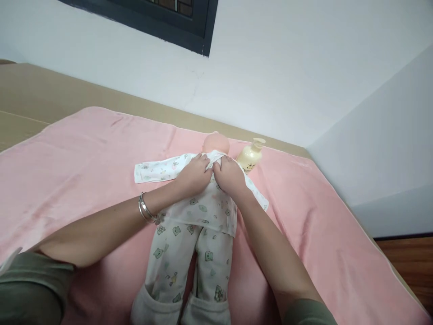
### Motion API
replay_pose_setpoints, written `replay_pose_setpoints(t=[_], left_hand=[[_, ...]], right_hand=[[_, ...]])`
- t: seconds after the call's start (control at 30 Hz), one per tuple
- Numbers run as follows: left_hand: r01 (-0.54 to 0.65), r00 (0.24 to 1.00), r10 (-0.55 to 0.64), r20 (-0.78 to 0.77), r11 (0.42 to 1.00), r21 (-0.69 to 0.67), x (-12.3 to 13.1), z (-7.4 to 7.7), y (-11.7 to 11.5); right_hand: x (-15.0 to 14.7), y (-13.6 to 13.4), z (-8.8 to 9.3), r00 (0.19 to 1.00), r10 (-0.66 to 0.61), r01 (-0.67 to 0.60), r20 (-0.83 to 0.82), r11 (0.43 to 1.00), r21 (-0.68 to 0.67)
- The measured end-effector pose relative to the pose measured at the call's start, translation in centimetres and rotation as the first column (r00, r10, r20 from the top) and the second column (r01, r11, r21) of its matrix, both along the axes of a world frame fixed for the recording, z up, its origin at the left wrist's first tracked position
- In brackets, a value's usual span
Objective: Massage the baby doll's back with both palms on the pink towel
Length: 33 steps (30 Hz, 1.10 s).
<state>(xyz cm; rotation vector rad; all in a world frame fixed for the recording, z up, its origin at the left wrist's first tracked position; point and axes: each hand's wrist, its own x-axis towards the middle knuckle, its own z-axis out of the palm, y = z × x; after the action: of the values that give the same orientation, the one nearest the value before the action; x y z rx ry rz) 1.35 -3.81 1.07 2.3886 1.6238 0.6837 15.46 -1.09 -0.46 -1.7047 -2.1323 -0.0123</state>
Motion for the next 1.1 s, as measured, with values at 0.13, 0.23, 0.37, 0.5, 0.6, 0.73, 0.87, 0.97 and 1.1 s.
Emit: replay_pose_setpoints(t=[0.13,0.23,0.37,0.5,0.6,0.73,0.87,0.97,1.1], left_hand=[[-0.058,0.996,0.061,0.063,0.997,-0.056,-0.8,-0.2,1.4],[-0.084,0.992,0.088,0.091,0.995,-0.046,-1.5,-0.8,2.9],[-0.084,0.994,0.083,0.070,0.996,0.009,-1.6,-1.0,3.3],[-0.088,0.994,0.093,-0.051,0.992,0.094,-0.7,-0.6,1.7],[-0.065,0.992,0.079,-0.102,0.988,0.140,-0.2,-0.7,0.9],[-0.065,0.997,0.069,-0.042,0.993,0.096,-0.3,-1.0,1.5],[-0.119,0.992,0.116,0.059,0.991,0.062,-0.7,-1.9,2.9],[-0.172,0.977,0.155,0.146,0.979,0.111,-0.7,-2.9,3.2],[-0.203,0.960,0.169,0.223,0.969,0.141,-0.8,-3.9,3.2]], right_hand=[[-0.7,-1.1,-0.4,0.998,0.003,-0.005,0.056,0.999,0.044],[-1.3,-2.5,-1.0,0.992,0.025,-0.041,0.122,0.991,0.130],[-1.6,-2.9,-1.6,0.981,0.069,-0.105,0.182,0.974,0.199],[-0.8,-1.2,-1.1,1.000,0.004,-0.002,-0.025,0.998,0.057],[-0.5,-0.2,-0.6,0.998,-0.014,0.013,-0.064,1.000,-0.013],[-0.9,-0.7,-0.6,1.000,0.017,-0.017,-0.008,1.000,0.007],[-1.6,-2.5,-1.1,0.993,0.074,-0.084,0.097,0.991,0.101],[-1.7,-3.2,-1.0,0.984,0.121,-0.137,0.127,0.982,0.131],[-1.0,-1.8,-0.5,0.996,0.062,-0.062,-0.060,0.998,0.003]])
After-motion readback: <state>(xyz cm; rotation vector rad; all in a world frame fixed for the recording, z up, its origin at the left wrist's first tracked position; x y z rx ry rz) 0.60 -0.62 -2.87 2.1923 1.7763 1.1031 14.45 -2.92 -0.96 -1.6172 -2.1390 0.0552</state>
